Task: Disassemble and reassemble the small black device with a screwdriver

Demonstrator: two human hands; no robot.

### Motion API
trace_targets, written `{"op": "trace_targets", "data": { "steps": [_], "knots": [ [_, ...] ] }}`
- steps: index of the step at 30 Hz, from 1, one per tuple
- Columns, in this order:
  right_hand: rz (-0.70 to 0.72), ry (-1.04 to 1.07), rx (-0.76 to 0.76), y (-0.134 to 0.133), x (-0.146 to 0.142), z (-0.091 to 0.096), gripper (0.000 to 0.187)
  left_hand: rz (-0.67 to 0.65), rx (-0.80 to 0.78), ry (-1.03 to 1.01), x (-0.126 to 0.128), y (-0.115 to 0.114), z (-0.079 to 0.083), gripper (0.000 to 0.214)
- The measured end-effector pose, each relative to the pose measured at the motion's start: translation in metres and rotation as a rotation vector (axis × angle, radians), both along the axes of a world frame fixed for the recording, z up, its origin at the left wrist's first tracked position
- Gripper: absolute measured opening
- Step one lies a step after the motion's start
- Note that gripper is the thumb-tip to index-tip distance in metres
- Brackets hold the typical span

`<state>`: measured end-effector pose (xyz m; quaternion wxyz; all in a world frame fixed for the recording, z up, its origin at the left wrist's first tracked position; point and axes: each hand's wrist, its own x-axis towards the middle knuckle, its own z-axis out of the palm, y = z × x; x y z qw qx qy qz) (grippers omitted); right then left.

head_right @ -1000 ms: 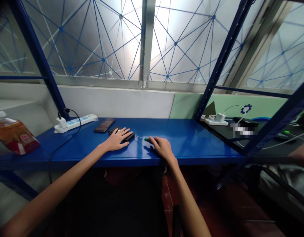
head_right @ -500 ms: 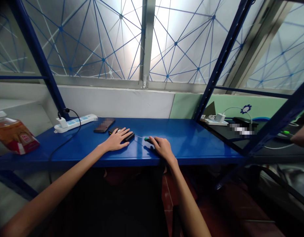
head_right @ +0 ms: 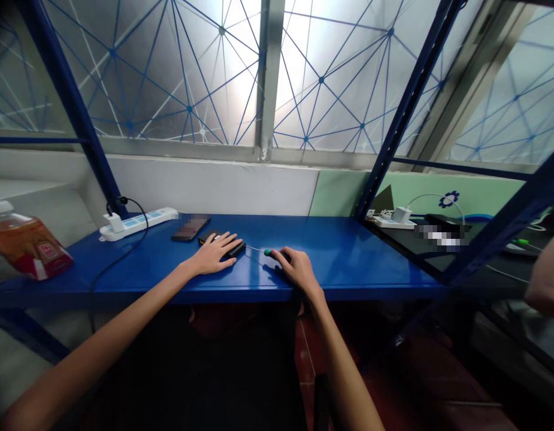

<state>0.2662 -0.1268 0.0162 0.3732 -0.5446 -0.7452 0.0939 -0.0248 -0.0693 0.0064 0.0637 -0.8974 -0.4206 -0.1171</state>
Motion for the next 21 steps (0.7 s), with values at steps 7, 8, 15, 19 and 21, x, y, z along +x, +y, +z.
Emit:
{"op": "trace_targets", "data": {
  "steps": [7,8,15,19,21],
  "knots": [
    [-0.005,-0.052,-0.042,-0.0020,-0.0021,0.0015,0.036,0.008,0.010,0.001,0.0003,0.0005,-0.0014,0.064],
    [-0.001,-0.045,-0.047,-0.0018,-0.0015,0.0009,0.037,0.007,0.012,0.000,0.0003,0.0006,-0.0016,0.064],
    [-0.032,-0.047,-0.045,0.0008,-0.0003,-0.0003,0.053,0.007,0.013,-0.005,0.0005,-0.0001,-0.0017,0.064],
    [-0.033,-0.080,-0.054,-0.0004,-0.0027,0.0027,0.054,0.002,0.012,-0.004,0.0004,0.0003,-0.0013,0.065],
    [-0.041,-0.077,-0.061,-0.0009,-0.0026,0.0031,0.043,0.006,0.006,-0.002,0.0005,0.0004,-0.0008,0.065]
  ]
}}
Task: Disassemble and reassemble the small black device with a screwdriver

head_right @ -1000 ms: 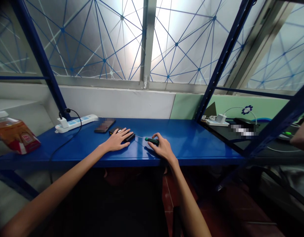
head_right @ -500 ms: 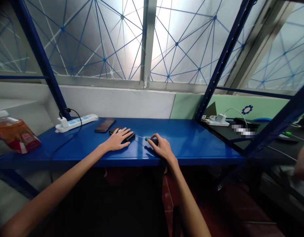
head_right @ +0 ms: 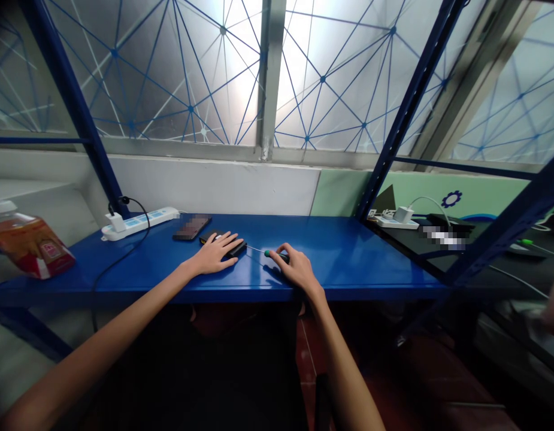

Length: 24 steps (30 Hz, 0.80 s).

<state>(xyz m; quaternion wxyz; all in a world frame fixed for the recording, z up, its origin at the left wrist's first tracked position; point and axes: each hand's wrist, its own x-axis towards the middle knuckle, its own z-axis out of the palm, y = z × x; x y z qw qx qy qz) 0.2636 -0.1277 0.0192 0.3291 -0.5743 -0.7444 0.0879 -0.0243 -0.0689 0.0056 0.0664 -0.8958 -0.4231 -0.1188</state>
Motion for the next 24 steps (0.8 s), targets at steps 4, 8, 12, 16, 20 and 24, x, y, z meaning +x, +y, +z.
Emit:
{"op": "trace_targets", "data": {
  "steps": [4,8,12,16,20,24],
  "knots": [
    [0.020,0.013,-0.033,0.0010,0.0031,-0.0017,0.032,0.005,-0.008,-0.012,0.0005,-0.0007,0.0010,0.066],
    [0.043,0.074,-0.044,0.0029,0.0056,-0.0028,0.036,0.004,-0.021,-0.022,0.0006,-0.0013,0.0013,0.069],
    [0.054,0.095,-0.014,0.0033,0.0055,-0.0018,0.046,-0.002,-0.024,-0.029,0.0000,-0.0004,0.0003,0.071],
    [0.018,0.044,-0.019,0.0016,0.0030,-0.0009,0.054,-0.002,-0.016,-0.024,-0.0001,-0.0005,0.0004,0.072],
    [0.002,0.041,-0.009,-0.0013,0.0009,-0.0001,0.046,0.002,-0.012,-0.019,0.0004,-0.0027,0.0023,0.071],
    [0.017,0.058,-0.026,-0.0026,0.0020,-0.0009,0.037,0.000,-0.008,-0.026,0.0003,-0.0027,0.0020,0.072]
  ]
}}
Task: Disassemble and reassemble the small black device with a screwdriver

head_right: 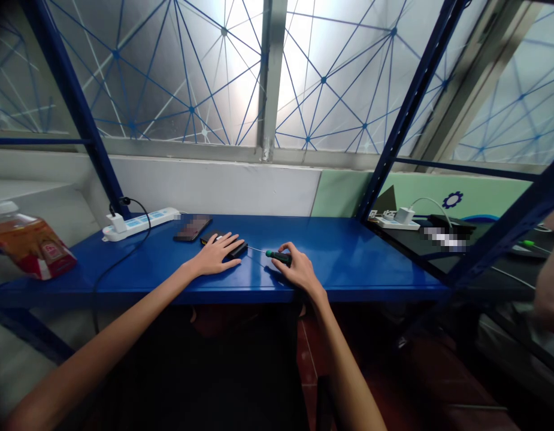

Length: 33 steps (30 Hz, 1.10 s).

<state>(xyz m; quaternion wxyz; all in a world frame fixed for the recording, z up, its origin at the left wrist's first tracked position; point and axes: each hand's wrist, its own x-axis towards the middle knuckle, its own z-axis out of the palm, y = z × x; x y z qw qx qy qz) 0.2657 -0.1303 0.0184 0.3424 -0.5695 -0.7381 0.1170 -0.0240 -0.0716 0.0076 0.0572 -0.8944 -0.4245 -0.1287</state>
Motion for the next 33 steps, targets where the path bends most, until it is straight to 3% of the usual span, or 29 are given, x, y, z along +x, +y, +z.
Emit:
{"op": "trace_targets", "data": {
  "steps": [3,11,20,27,33],
  "knots": [
    [0.017,0.015,0.017,0.0009,0.0012,-0.0015,0.035,-0.008,0.005,-0.010,-0.0008,0.0018,-0.0021,0.072],
    [0.001,-0.051,0.041,0.0024,-0.0008,-0.0002,0.052,-0.013,0.015,-0.008,-0.0013,0.0029,-0.0042,0.071],
    [-0.031,-0.075,0.035,0.0047,0.0012,-0.0051,0.034,-0.014,0.013,-0.014,-0.0013,0.0024,-0.0034,0.072],
    [-0.037,-0.090,0.026,0.0035,-0.0002,-0.0022,0.051,-0.011,0.016,-0.012,-0.0005,0.0009,-0.0021,0.071],
    [-0.012,-0.105,0.041,-0.0002,-0.0019,-0.0020,0.040,-0.013,0.006,-0.022,-0.0011,0.0028,-0.0032,0.071]
  ]
}}
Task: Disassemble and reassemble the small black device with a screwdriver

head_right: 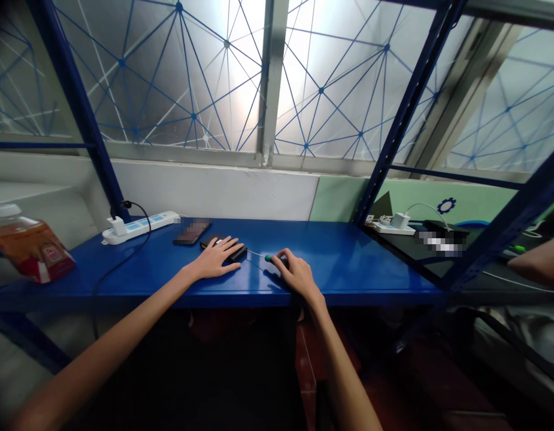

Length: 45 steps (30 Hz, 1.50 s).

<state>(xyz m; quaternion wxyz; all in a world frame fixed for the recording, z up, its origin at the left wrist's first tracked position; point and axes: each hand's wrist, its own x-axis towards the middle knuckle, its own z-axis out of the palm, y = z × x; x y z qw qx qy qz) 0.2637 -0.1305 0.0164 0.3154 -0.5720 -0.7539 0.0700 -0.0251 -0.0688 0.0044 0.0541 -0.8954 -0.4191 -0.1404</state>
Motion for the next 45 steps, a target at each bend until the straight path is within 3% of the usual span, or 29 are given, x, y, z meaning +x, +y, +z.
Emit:
{"op": "trace_targets", "data": {
  "steps": [7,13,23,31,35,40,45],
  "knots": [
    [0.010,-0.002,0.017,0.000,0.002,-0.002,0.035,0.000,-0.001,-0.004,0.000,-0.002,0.002,0.071],
    [0.011,0.004,0.009,-0.001,0.000,0.002,0.049,0.003,0.001,0.003,0.001,-0.003,0.003,0.072],
    [-0.014,-0.031,0.012,-0.001,0.003,-0.003,0.034,0.000,0.001,-0.010,0.000,0.000,0.000,0.071],
    [-0.119,-0.118,0.084,-0.001,-0.005,-0.002,0.038,0.033,-0.024,-0.006,0.001,-0.003,0.003,0.075],
    [-0.101,-0.022,0.096,-0.001,-0.003,-0.003,0.041,0.033,-0.035,-0.008,0.001,-0.002,0.003,0.074],
    [-0.254,0.209,0.204,0.002,0.002,-0.006,0.047,0.019,-0.021,-0.019,-0.001,0.002,0.000,0.072],
    [-0.270,0.122,0.133,0.004,0.003,-0.008,0.044,0.021,0.001,-0.023,-0.002,0.005,-0.004,0.072]
  ]
}}
